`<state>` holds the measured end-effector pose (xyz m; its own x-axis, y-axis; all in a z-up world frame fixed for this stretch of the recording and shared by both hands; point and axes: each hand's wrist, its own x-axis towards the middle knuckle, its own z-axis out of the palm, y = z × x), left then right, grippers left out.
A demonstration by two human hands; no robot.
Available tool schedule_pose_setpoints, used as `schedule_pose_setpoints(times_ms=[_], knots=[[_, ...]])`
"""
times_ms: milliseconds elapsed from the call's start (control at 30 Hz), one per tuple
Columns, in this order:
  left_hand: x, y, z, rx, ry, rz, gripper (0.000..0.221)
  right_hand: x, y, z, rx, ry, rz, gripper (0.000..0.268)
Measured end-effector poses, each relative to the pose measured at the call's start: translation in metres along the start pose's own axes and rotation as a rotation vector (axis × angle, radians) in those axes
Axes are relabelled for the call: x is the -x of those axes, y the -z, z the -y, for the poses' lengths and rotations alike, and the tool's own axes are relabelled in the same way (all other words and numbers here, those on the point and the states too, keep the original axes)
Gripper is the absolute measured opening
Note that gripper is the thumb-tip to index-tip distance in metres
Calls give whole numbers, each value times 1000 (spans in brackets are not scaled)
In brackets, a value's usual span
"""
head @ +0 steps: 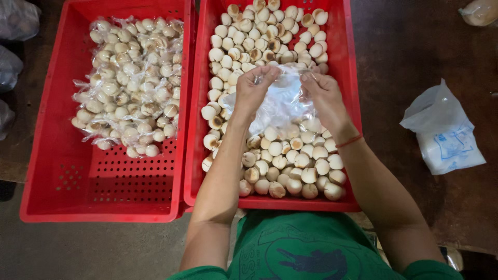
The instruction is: The person puts small white buns from a red crate into plastic bags by hand, placing several items into a bag and then setting it aside.
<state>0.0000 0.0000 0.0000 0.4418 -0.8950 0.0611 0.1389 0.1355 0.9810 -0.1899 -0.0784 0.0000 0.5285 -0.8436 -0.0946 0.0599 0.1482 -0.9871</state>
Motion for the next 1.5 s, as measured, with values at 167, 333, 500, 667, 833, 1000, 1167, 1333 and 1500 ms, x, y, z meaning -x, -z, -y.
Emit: schedule_pose_setpoints(times_ms=[167,333,500,667,833,1000,1167,1333,1500], knots=[[-1,2,11,-61,-52,3,22,6,-4,4,252,58,-76,21],[1,-13,24,-23,-91,-6,20,15,-11,12,721,649,-330,27],[1,-17,27,106,-23,145,15,18,-15,16,487,622,-38,31],[5,-8,11,4,45,272,12,16,-3,13,-13,217,83,17],[12,-15,-3,-61,60,351,20,16,-1,22,33,224,129,20],[11,-15,12,-259,61,209,23,18,-4,29,168,76,19,25],[7,-18,20,-31,2,274,16,16,1,18,141,199,34,25],[16,-13,-9,-136,44,279,19,16,1,15,145,166,-6,23],[16,-7,-20,-187,135,416,21,25,-8,26,158,52,-7,22]])
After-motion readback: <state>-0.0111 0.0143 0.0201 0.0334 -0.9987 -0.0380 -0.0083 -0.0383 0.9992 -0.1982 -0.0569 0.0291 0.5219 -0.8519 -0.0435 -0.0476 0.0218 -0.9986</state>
